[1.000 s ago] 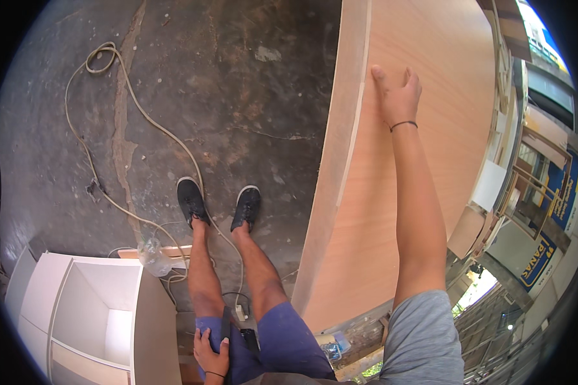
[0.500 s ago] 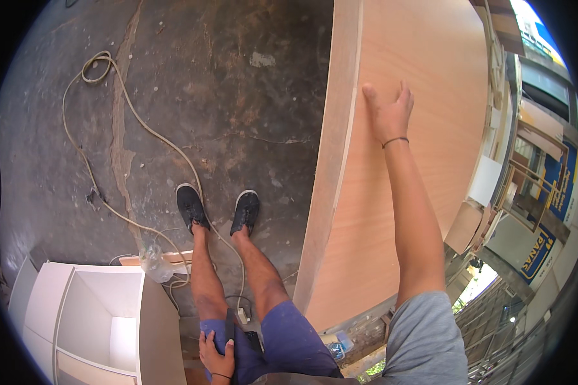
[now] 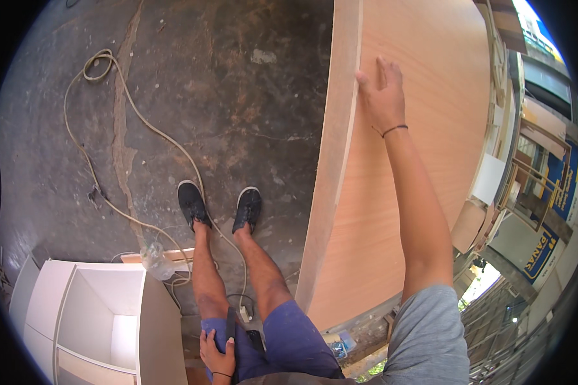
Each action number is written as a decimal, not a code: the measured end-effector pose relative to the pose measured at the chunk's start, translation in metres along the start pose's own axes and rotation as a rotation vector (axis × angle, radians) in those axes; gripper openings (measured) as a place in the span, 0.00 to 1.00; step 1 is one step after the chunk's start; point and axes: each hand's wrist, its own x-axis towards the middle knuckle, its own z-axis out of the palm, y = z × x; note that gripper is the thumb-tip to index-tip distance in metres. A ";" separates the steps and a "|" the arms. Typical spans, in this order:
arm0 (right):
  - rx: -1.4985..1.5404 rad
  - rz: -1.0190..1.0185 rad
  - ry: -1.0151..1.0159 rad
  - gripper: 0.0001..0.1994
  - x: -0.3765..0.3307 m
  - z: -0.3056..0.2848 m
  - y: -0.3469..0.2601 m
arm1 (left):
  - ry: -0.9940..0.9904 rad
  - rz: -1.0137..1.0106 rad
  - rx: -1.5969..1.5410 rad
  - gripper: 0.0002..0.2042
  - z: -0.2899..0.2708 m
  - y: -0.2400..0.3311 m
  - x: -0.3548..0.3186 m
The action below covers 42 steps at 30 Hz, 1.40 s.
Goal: The person uses a handheld power sander to smooth the edges of a large wooden panel. They then apply glue from a small bottle to the sanded edge of the panel.
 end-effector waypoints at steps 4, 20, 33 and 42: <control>-0.110 -0.025 -0.001 0.34 -0.018 -0.003 -0.011 | 0.011 0.018 -0.030 0.28 -0.002 0.002 0.000; -0.315 -0.185 -0.062 0.35 -0.055 -0.002 -0.007 | -0.014 -0.007 -0.056 0.28 -0.005 0.002 0.004; -0.454 -0.305 -0.038 0.45 -0.008 -0.005 -0.001 | 0.006 0.145 0.056 0.29 -0.011 -0.002 0.011; -0.444 -0.301 -0.189 0.46 -0.058 -0.007 0.014 | -0.004 0.052 -0.015 0.29 -0.007 0.006 0.006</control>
